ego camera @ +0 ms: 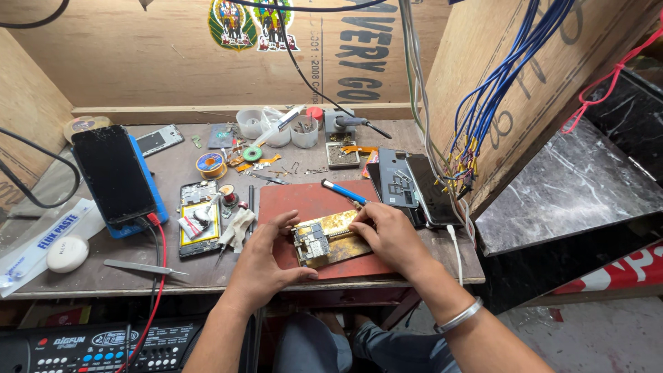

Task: The person works at a cluttered repair bench, handling a small circuit board and a smartphone. They use tweezers to manipulate components on the board, place the board into a vise, and adjust it with both hands. A multimeter and other tools are visible on the bench.

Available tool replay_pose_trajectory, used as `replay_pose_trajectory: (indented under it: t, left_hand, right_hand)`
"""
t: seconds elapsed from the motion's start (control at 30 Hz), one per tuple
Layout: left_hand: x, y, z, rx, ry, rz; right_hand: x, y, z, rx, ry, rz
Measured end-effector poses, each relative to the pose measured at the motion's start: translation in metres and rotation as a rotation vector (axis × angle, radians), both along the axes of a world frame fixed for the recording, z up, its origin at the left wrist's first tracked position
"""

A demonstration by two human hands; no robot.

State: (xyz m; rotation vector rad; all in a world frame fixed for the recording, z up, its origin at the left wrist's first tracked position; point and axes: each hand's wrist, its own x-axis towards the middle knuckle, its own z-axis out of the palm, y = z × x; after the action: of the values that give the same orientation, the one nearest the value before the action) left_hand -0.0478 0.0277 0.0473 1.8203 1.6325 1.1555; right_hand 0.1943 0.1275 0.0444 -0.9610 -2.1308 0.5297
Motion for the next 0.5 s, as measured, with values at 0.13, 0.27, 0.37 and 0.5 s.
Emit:
replay_pose_trajectory:
  t: [0.13, 0.27, 0.37, 0.5]
  left_hand:
    - [0.000, -0.001, 0.000, -0.011, 0.020, 0.008]
    - [0.002, -0.004, 0.000, -0.019, 0.040, 0.010]
    - [0.002, -0.007, 0.002, 0.008, 0.054, -0.004]
    - [0.003, -0.008, 0.005, 0.012, 0.081, -0.007]
  right_hand:
    - [-0.003, -0.003, -0.002, 0.029, -0.013, -0.054]
    - [-0.001, -0.013, 0.000, 0.128, 0.016, -0.048]
    - [0.006, -0.022, -0.001, 0.173, 0.174, -0.034]
    - [0.018, -0.026, -0.009, -0.010, 0.377, -0.219]
